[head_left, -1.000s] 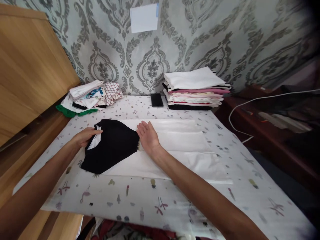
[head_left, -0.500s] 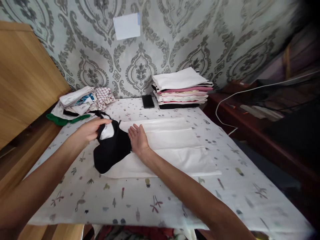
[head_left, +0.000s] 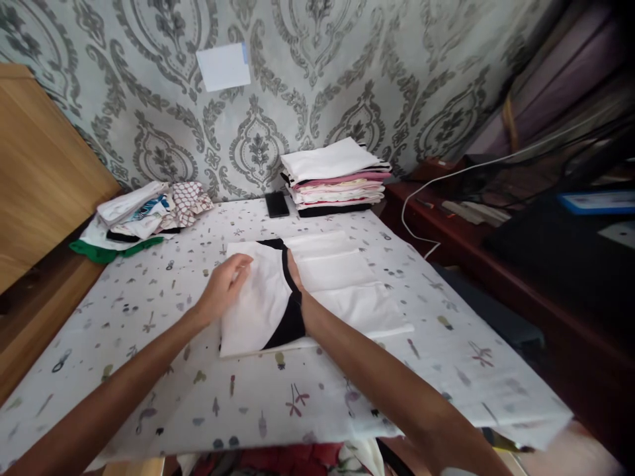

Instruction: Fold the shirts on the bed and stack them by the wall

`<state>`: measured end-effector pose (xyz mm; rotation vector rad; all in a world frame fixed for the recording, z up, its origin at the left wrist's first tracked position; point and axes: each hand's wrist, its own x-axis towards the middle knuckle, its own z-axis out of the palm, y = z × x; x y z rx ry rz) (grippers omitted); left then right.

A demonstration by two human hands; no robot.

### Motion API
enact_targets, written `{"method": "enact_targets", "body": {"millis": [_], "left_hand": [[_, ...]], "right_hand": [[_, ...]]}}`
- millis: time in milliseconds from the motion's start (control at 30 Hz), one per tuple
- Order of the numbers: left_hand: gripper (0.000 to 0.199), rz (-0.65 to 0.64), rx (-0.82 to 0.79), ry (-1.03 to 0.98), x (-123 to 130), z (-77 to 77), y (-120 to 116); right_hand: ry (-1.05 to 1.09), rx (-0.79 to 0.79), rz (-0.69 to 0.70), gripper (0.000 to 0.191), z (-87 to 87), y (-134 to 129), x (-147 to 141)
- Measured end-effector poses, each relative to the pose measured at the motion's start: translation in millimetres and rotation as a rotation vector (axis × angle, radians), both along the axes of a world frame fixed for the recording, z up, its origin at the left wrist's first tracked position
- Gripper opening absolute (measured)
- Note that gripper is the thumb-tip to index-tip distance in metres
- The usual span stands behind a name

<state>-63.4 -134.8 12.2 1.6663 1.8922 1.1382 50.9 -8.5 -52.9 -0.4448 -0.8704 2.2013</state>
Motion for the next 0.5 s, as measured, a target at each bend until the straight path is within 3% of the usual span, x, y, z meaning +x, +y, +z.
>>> {"method": "enact_targets", "body": {"millis": [133,233,300,400,500], "left_hand": [[0.054,-0.106,-0.105,0.301,21,-22.0,-13],[0.065,-0.146,-0.246,0.414,31,-33.3,-12],[0.068,-0.169,-0.297,0.446,33,-34.9,-10],[0.068,-0.179,-0.312,0.438,28,-28.7,-5],[0.063,-0.147,-0.294,0.439,13,-22.8,8]], "right_hand": [[-0.14,0.002,-0.039,0.059,6.7,-4,3],[-0.191,-0.052,-0.072,0.063,15.0,1,9],[-0.218,-0.06,-0.173,0.058,22.0,8,16],[-0.3,0.166,-0.39,0.05,33.7,14,25],[-0.393,0.579,-0.401,0.049,39.1,0,24]]}}
